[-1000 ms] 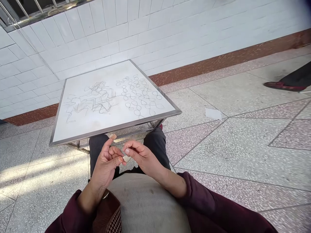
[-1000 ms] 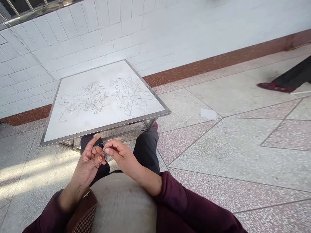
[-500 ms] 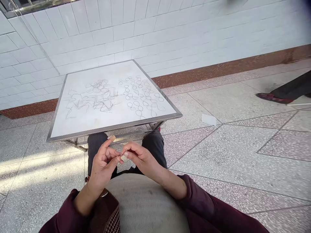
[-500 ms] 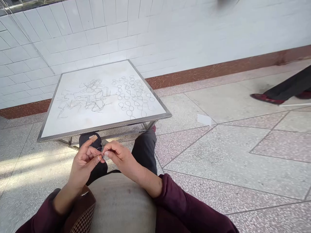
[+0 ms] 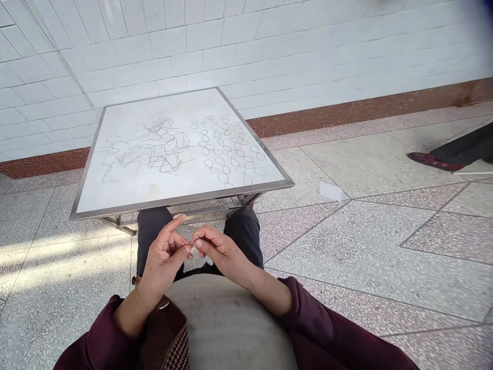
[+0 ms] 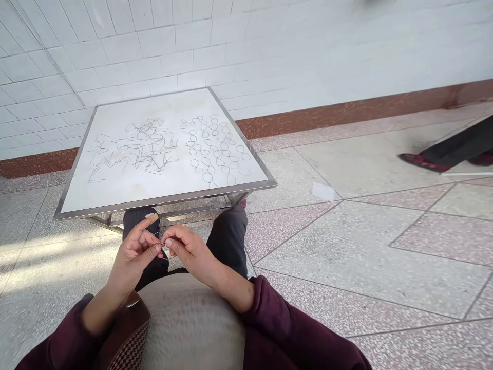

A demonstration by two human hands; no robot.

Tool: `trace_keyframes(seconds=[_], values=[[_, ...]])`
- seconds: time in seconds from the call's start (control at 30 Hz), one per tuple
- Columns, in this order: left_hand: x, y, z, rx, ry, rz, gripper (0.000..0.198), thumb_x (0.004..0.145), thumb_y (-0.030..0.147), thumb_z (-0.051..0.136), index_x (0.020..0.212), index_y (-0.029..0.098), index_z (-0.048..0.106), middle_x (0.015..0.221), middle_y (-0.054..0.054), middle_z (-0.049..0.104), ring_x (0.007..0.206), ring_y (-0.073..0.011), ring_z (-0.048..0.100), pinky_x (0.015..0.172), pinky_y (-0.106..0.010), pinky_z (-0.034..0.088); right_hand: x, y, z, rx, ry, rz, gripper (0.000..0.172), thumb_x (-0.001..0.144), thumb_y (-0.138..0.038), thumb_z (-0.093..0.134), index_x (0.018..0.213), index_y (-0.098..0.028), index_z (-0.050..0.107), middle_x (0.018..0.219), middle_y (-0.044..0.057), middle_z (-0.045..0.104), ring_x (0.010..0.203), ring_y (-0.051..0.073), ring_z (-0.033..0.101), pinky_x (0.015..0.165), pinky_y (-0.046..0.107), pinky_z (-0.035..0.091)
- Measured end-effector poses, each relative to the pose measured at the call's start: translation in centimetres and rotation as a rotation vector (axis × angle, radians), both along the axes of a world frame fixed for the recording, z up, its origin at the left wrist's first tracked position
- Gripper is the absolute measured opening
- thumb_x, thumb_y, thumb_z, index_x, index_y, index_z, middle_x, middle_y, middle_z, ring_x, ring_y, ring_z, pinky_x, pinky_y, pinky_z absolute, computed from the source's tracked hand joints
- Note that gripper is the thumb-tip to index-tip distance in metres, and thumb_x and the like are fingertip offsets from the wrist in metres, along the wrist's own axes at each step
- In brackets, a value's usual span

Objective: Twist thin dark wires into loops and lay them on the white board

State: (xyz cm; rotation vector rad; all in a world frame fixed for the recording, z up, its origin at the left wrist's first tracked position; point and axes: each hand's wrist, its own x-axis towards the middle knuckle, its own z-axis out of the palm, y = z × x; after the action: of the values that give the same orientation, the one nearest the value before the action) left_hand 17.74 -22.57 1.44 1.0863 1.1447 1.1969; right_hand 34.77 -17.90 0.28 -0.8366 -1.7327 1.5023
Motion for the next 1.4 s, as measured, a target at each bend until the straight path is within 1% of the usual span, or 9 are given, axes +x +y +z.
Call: trace_keyframes(seconds=[0.17,0.37,0.53,0.8,0.87,1.0,1.17,1.3,1.4], values=[[0.1,0.0,-0.3,0.004,0.009,0.016,0.056,0.087,0.023,0.067,0.140,0.025,0.049,0.077,0.003,0.061,0.068,-0.0111,0.058,0.070,-0.026,0.046,0.1,0.2,-0.1,-0.015,0.007,0.030,0.024,0.100,-0.039,0.048,0.092,-0.019,0.059,0.077,-0.001,0.053,0.068,0.012,0.050,0.064,0.026,0.042],[0.1,-0.2,-0.5,0.008,0.028,-0.022,0.056,0.089,0.025,0.065,0.142,0.027,0.048,0.074,0.004,0.058,0.068,-0.0112,0.057,0.071,-0.026,0.046,0.1,0.3,-0.3,-0.072,0.066,0.020,0.030,0.099,-0.047,0.048,0.098,-0.019,0.060,0.080,0.000,0.054,0.066,0.012,0.051,0.064,0.026,0.046],[0.3,-0.3,-0.3,-0.037,0.028,-0.076,0.059,0.089,0.024,0.064,0.145,0.027,0.043,0.076,0.003,0.059,0.067,-0.0116,0.057,0.068,-0.027,0.047,-0.1,0.0,-0.7,-0.015,0.055,-0.010,0.031,0.100,-0.048,0.044,0.095,-0.021,0.059,0.072,-0.002,0.051,0.059,0.011,0.050,0.058,0.025,0.045],[0.4,-0.1,-0.3,-0.027,0.026,-0.056,0.059,0.090,0.022,0.062,0.145,0.027,0.043,0.077,0.003,0.059,0.066,-0.0108,0.055,0.068,-0.026,0.047,-0.1,0.0,-1.2,0.050,0.046,-0.022,0.028,0.102,-0.044,0.041,0.098,-0.021,0.058,0.070,-0.003,0.053,0.058,0.011,0.051,0.058,0.025,0.046],[0.2,0.0,-0.3,-0.049,0.006,-0.048,0.061,0.088,0.023,0.064,0.145,0.026,0.043,0.076,0.003,0.059,0.065,-0.0108,0.055,0.066,-0.026,0.046,0.0,0.1,-1.0,0.062,0.048,-0.007,0.027,0.103,-0.042,0.041,0.100,-0.021,0.058,0.074,-0.001,0.055,0.060,0.011,0.053,0.059,0.025,0.047],[0.0,0.2,-0.2,-0.096,-0.043,-0.062,0.068,0.085,0.024,0.068,0.147,0.025,0.039,0.075,0.004,0.057,0.063,-0.0107,0.054,0.063,-0.025,0.047,0.3,0.6,-0.5,0.197,-0.034,-0.004,0.024,0.101,-0.037,0.047,0.093,-0.021,0.063,0.081,0.002,0.060,0.072,0.014,0.056,0.069,0.028,0.049],[0.1,0.0,-0.4,-0.096,-0.067,-0.127,0.068,0.086,0.024,0.067,0.148,0.027,0.039,0.074,0.005,0.054,0.062,-0.0104,0.053,0.065,-0.026,0.049,0.7,0.8,-0.2,0.206,-0.083,0.076,0.023,0.103,-0.033,0.042,0.102,-0.021,0.063,0.080,0.000,0.060,0.064,0.012,0.053,0.066,0.026,0.046],[0.2,-0.1,-0.5,-0.116,-0.073,-0.108,0.069,0.085,0.023,0.067,0.147,0.027,0.040,0.075,0.005,0.052,0.062,-0.0102,0.052,0.062,-0.025,0.049,0.9,0.8,-0.3,0.311,-0.164,0.116,0.028,0.105,-0.033,0.037,0.100,-0.022,0.062,0.082,0.001,0.061,0.069,0.014,0.054,0.073,0.028,0.045],[0.3,0.0,-0.2,-0.166,-0.062,-0.120,0.071,0.083,0.021,0.068,0.148,0.025,0.040,0.073,0.005,0.051,0.059,-0.0093,0.051,0.060,-0.025,0.048,1.3,0.8,-0.4,0.360,-0.190,0.141,0.028,0.105,-0.030,0.035,0.097,-0.022,0.061,0.082,0.002,0.060,0.070,0.014,0.054,0.070,0.027,0.044]])
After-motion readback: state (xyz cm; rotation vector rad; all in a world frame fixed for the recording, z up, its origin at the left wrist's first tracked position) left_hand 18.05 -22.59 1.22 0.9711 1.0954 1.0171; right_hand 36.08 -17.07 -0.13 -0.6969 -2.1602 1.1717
